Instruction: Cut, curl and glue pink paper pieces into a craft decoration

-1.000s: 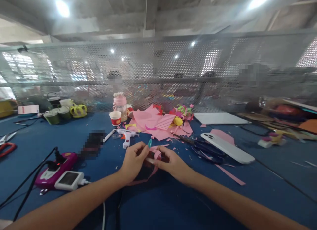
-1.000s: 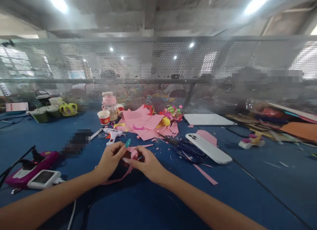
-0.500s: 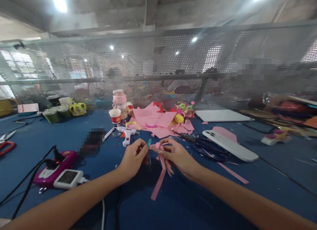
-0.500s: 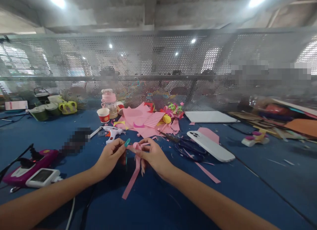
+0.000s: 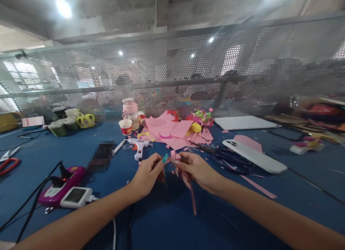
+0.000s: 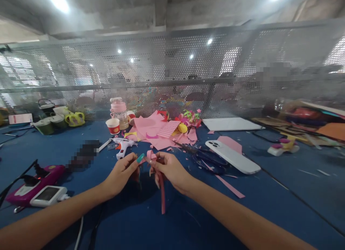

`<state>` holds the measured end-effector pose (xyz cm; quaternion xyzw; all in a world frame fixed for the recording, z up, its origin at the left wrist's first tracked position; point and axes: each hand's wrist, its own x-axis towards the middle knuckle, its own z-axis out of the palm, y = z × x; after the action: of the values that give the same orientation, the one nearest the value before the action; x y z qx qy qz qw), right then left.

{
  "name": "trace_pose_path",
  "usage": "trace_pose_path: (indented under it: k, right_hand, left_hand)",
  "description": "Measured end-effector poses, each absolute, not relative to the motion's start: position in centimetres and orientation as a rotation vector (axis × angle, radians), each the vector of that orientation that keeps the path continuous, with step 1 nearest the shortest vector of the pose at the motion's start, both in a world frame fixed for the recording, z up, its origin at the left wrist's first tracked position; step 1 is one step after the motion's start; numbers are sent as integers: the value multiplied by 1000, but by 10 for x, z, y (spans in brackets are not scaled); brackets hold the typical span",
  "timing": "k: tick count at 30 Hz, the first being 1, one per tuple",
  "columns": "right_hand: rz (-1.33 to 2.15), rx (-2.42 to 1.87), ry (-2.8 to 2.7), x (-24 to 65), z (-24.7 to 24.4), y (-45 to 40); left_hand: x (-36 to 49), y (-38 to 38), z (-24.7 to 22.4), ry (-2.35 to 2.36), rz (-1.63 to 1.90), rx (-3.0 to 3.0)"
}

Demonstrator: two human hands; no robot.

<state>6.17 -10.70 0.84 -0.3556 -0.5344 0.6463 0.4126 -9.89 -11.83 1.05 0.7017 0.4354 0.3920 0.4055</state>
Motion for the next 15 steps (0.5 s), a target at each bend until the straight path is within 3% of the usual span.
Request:
trace_pose_path:
  k: [15]
  right_hand:
    - [1508, -1064, -1652, 62, 4, -111]
  left_hand:
    - [-97, -108, 7, 959, 972, 1603]
